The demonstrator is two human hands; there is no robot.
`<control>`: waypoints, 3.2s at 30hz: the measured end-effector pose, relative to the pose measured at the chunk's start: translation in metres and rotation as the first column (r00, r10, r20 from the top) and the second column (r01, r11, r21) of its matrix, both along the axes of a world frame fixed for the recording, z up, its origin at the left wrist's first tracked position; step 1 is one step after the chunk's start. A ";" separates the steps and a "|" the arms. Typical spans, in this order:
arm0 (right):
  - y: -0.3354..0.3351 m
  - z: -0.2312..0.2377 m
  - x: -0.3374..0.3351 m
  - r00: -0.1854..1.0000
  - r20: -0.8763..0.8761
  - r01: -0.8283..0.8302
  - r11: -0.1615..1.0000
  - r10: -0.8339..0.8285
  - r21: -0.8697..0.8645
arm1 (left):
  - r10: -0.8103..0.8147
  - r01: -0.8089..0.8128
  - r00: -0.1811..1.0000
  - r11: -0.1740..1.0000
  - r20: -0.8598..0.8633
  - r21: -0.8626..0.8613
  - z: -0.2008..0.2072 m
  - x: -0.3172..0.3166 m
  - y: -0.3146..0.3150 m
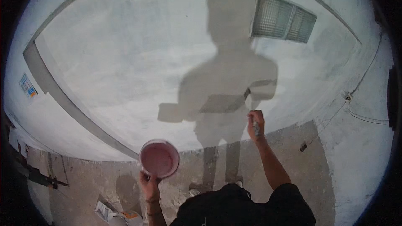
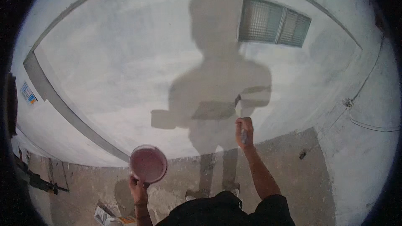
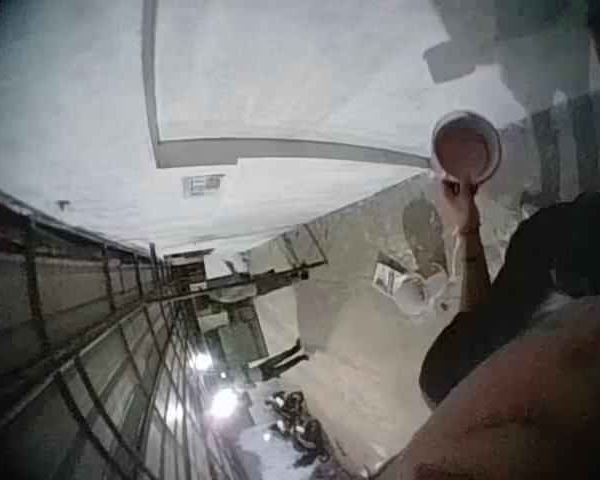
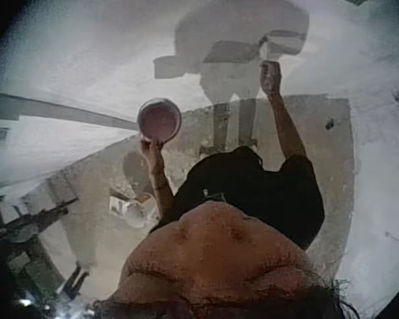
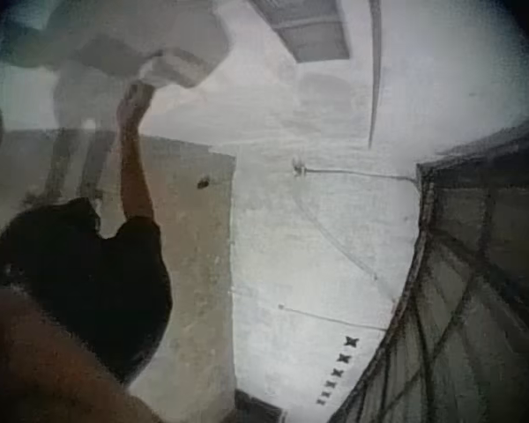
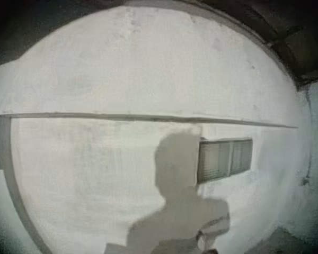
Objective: A person uses a paintbrush and a bucket of paint to coat a wall.
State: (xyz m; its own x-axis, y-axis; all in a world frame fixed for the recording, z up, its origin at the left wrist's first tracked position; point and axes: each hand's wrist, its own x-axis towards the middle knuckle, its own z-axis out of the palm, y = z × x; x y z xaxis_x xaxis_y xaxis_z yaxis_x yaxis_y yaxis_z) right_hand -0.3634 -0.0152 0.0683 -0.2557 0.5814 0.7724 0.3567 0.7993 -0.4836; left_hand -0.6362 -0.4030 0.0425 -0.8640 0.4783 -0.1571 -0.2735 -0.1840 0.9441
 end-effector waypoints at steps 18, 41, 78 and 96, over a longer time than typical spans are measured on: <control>-0.097 -0.004 0.223 0.963 -0.268 -0.234 0.569 0.025 -0.788 | -0.611 0.605 0.771 0.791 -0.178 -0.092 -0.016 0.272 0.248; -0.112 -0.063 0.201 0.886 -0.161 0.095 0.511 -0.434 -0.854 | -0.800 0.846 0.494 0.532 -0.341 -0.021 -0.059 0.291 0.303; -0.011 -0.088 0.388 0.921 -0.380 -0.371 0.474 0.081 -0.798 | -0.332 0.318 0.943 0.917 -0.018 -0.241 -0.110 0.424 0.297; 0.086 0.287 0.087 0.840 -0.033 -0.533 0.835 0.542 0.138 | -0.213 0.223 0.970 0.972 0.120 -0.077 -0.076 0.290 0.172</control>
State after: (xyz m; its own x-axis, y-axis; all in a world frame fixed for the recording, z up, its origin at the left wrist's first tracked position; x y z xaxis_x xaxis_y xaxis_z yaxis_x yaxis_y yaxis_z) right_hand -0.2764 0.0713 0.3556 -0.4460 0.2711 0.8530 -0.1757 0.9080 -0.3804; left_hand -0.3459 -0.2311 -0.0330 -0.7153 0.6332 -0.2956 -0.4006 -0.0249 0.9159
